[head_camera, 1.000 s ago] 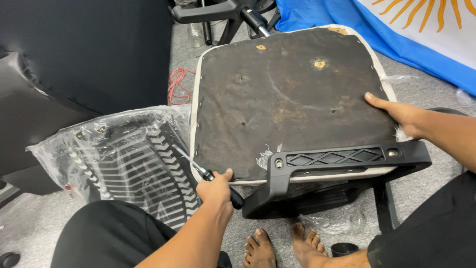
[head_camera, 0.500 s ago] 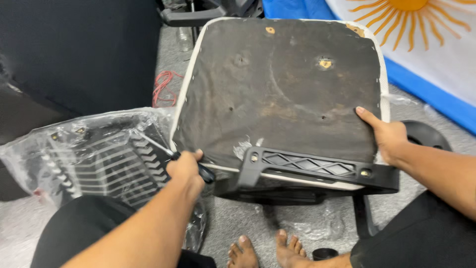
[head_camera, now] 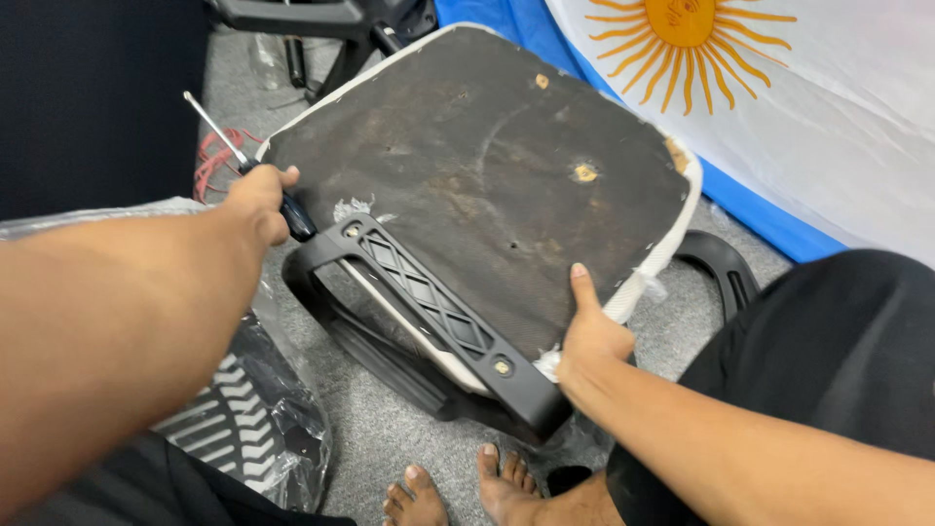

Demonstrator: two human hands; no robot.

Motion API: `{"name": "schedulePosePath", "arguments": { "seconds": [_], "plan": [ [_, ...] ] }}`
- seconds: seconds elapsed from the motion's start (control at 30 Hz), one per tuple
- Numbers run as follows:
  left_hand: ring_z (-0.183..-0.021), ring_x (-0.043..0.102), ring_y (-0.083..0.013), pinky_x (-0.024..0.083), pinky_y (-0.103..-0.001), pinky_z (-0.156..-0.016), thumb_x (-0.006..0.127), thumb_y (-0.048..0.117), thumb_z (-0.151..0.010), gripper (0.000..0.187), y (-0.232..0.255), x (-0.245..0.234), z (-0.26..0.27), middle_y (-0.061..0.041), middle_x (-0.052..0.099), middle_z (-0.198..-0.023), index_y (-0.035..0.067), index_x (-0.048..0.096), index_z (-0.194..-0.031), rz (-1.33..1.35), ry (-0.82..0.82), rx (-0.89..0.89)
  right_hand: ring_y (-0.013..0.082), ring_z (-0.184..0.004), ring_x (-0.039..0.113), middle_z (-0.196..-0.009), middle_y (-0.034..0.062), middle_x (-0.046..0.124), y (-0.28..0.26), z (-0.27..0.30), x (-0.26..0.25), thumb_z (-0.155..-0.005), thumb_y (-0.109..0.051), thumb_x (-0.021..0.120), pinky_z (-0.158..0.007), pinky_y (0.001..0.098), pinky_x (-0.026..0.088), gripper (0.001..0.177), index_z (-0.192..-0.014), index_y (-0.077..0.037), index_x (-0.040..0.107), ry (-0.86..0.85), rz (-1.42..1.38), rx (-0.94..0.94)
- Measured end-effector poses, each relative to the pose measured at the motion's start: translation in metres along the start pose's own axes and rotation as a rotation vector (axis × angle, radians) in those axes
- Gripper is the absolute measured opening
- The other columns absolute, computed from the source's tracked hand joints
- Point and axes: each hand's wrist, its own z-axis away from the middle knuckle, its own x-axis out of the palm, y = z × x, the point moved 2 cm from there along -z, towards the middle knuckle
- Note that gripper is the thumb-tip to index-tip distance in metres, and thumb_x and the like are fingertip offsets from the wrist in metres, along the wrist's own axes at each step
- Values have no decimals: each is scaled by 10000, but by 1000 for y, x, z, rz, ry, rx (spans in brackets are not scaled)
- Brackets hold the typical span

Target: The person attaches two black plastic side brackets to the underside of an office chair seat using a screwdriver and screws. They align the brackets, insert screws, and tighten them to secure the parts.

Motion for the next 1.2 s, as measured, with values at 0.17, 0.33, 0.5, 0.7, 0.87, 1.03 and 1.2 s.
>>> {"name": "schedulePosePath", "arguments": {
  "seconds": [0.17, 0.33, 0.5, 0.7, 0.87, 1.03, 1.2],
  "plan": [
    [-1083, 614, -231, 520, -424, -900, 767, 186, -905, 481, -3, -12, -15, -111, 591, -1253, 39, 538, -1301, -160, -27, -42, 310, -1009, 672, -1168, 200, 713, 9, 34, 6, -769, -681, 753, -895, 452, 528, 916, -1168, 140, 670, -37, 104, 128],
    [-948, 621, -224, 542, -461, -762, 707, 123, -908, 402, -1, -19, 16, -118, 608, -1150, 14, 545, -1259, -246, -36, 57, 279, -1152, 627, -1309, 209, 639, 23, 26, 14, -857, -731, 621, -976, 425, 505, 983, -1267, 162, 584, -159, 69, 147],
    [-818, 711, -297, 570, -446, -750, 594, 22, -881, 349, -45, -24, 92, -159, 712, -933, -77, 554, -1213, -152, 209, 233, 317, -1346, 509, -1522, 221, 454, 30, 8, 12, -888, -756, 572, -1107, 435, 425, 1088, -1470, 138, 358, -364, 16, 196],
    [-682, 703, -247, 563, -372, -619, 782, 258, -817, 369, -142, -17, 215, -182, 756, -943, -22, 682, -1036, -128, 423, -135, 402, -1358, 555, -1544, 222, 460, 22, 7, 4, -888, -703, 518, -1089, 598, 482, 985, -1555, -18, 281, -615, 20, 376],
    [-545, 509, -205, 448, -377, -479, 940, 351, -701, 600, -162, -2, 244, -125, 604, -769, -29, 591, -1007, 33, 79, -227, 403, -1294, 601, -1459, 228, 571, 19, -6, 0, -912, -723, 508, -1049, 555, 475, 939, -1497, 7, 424, -732, 168, 432],
    [-593, 521, -170, 480, -349, -501, 975, 266, -658, 573, -158, -3, 220, -84, 610, -776, -7, 587, -979, -77, -7, -203, 380, -1287, 619, -1433, 198, 598, 22, -25, 1, -911, -522, 600, -1044, 591, 534, 748, -1420, 16, 490, -789, -30, 483],
    [-564, 506, -176, 455, -357, -490, 952, 195, -649, 440, -144, -32, 182, -90, 609, -760, -2, 639, -888, -166, -32, -150, 435, -1315, 582, -1459, 273, 549, 47, -9, 9, -953, -473, 619, -1050, 587, 515, 721, -1407, 64, 456, -849, 96, 503]
  ]
}}
